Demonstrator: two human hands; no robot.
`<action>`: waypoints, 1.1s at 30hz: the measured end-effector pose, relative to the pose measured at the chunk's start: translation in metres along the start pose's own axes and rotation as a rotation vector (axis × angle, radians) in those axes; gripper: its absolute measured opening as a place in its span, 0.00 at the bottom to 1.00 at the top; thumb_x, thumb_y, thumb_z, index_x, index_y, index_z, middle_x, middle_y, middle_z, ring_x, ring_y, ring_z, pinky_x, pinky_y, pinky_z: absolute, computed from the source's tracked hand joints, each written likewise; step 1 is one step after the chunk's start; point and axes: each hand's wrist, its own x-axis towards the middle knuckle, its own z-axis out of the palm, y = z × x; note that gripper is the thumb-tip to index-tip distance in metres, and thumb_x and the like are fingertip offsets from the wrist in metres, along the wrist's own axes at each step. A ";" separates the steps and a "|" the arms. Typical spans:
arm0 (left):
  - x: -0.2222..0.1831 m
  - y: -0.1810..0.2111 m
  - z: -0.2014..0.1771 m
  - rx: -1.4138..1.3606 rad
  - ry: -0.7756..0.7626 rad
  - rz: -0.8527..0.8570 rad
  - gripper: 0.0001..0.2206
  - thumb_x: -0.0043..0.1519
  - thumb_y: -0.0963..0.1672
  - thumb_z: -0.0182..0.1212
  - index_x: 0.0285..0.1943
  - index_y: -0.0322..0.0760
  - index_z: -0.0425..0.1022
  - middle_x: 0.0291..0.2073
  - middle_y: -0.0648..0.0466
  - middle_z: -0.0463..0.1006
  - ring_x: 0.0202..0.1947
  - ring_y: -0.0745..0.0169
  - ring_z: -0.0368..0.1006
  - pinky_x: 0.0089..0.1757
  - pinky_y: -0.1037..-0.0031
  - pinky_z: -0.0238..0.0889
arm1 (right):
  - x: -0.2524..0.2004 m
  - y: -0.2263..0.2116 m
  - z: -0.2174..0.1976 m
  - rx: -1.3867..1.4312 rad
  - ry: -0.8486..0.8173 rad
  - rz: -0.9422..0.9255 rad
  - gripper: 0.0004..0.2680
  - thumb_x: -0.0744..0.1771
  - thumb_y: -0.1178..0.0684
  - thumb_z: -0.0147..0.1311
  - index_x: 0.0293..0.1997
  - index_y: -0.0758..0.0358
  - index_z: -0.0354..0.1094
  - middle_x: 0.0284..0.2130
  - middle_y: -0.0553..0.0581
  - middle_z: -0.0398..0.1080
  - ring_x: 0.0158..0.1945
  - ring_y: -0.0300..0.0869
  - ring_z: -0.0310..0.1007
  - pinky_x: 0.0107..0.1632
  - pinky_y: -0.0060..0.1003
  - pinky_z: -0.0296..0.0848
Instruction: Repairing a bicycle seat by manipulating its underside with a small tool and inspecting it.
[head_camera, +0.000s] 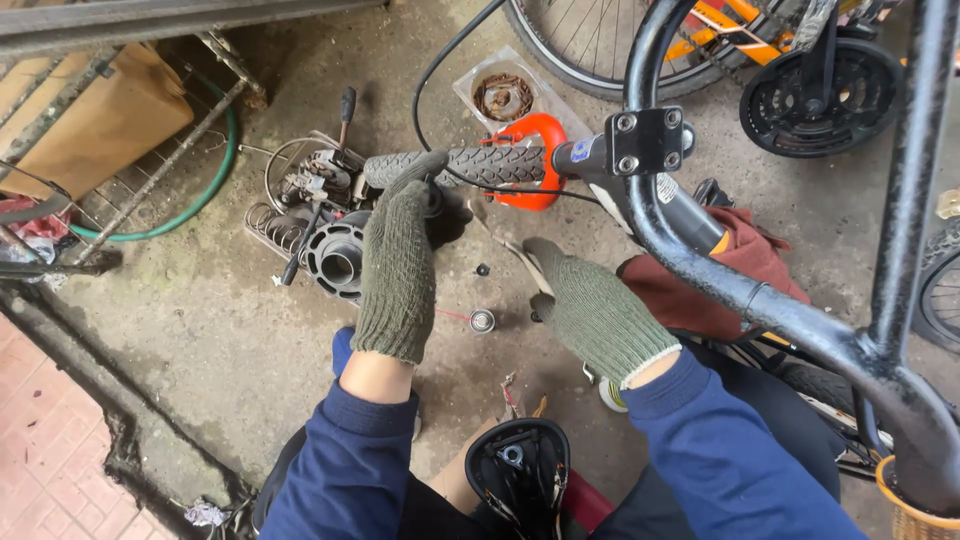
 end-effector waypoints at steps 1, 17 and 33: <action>0.000 -0.004 0.001 0.000 0.004 -0.006 0.15 0.62 0.46 0.55 0.52 0.33 0.79 0.32 0.45 0.82 0.35 0.55 0.80 0.45 0.67 0.75 | -0.004 0.007 0.022 0.001 -0.006 0.003 0.28 0.61 0.56 0.58 0.70 0.51 0.54 0.51 0.64 0.73 0.51 0.60 0.76 0.49 0.53 0.74; -0.004 -0.013 0.000 0.379 -0.152 0.070 0.15 0.67 0.43 0.55 0.62 0.39 0.75 0.38 0.48 0.83 0.32 0.63 0.81 0.35 0.78 0.78 | 0.012 0.013 0.017 -0.184 0.109 0.017 0.21 0.61 0.40 0.51 0.60 0.49 0.66 0.39 0.60 0.77 0.40 0.56 0.78 0.35 0.52 0.76; 0.007 -0.023 -0.010 -0.318 0.093 -0.049 0.16 0.67 0.41 0.49 0.63 0.31 0.66 0.45 0.43 0.79 0.45 0.52 0.79 0.50 0.63 0.74 | -0.023 -0.029 -0.024 0.092 -0.084 0.062 0.16 0.67 0.39 0.50 0.62 0.35 0.61 0.32 0.44 0.81 0.44 0.43 0.83 0.45 0.47 0.82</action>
